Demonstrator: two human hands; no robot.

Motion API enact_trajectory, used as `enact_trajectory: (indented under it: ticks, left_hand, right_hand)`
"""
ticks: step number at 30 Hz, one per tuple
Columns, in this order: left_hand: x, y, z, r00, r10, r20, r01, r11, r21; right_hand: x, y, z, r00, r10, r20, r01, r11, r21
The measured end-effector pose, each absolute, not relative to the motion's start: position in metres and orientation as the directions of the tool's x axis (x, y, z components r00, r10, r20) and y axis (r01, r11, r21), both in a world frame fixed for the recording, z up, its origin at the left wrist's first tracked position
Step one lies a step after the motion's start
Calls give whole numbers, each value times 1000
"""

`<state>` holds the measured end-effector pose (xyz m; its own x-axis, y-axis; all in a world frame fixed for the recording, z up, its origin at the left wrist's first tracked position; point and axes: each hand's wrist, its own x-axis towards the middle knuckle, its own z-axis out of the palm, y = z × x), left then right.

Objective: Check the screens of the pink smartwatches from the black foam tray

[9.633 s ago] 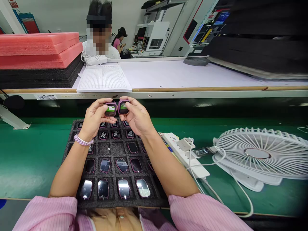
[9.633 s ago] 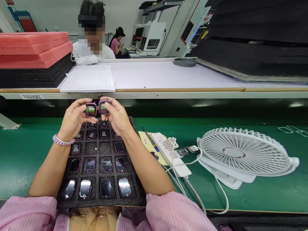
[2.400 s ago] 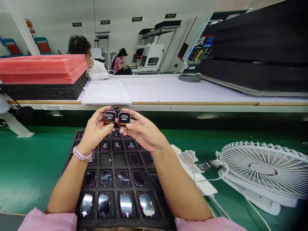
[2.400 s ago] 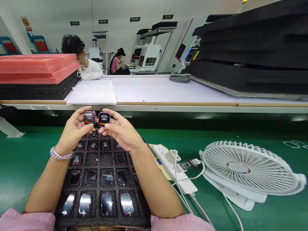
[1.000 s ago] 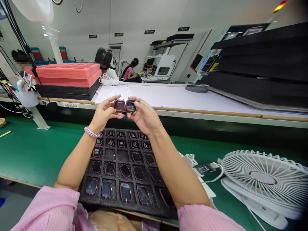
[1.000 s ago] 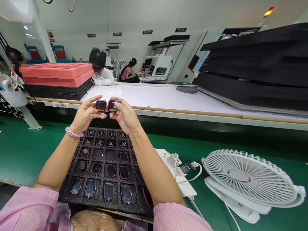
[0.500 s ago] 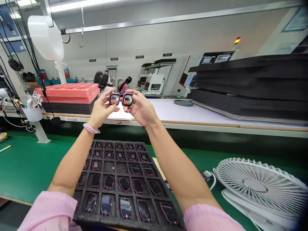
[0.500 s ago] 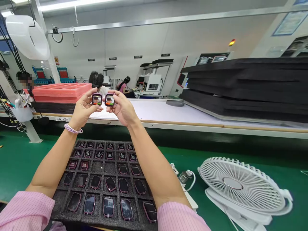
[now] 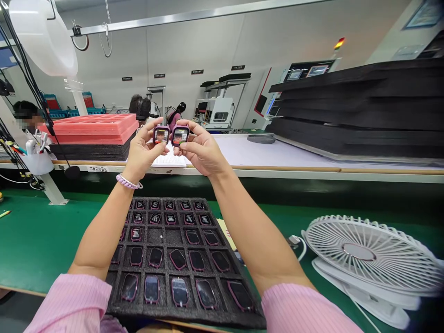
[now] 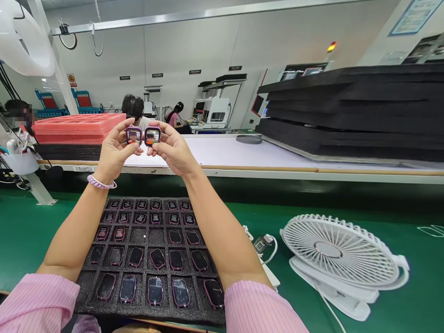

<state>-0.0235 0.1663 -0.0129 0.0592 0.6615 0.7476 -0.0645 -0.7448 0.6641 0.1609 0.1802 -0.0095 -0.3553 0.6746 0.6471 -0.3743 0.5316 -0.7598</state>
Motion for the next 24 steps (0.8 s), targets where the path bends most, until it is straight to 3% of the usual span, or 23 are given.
enact_trajectory:
  ticks: [7,17,24]
  left_hand:
    - [-19,152,-35,39,699,714,-97,-708,699]
    - [-26,139,-102,100,844,527,-59,-523,850]
    - [-25,142,-107,59,845,532,-60,-529,847]
  right_hand:
    - [162,167,-30,-365,702,612,-365,497,-787]
    - [160,158,-105,-393,814,428,-377,281,-882]
    - [157,164,-112,-385,812,438,-406,276,-871]
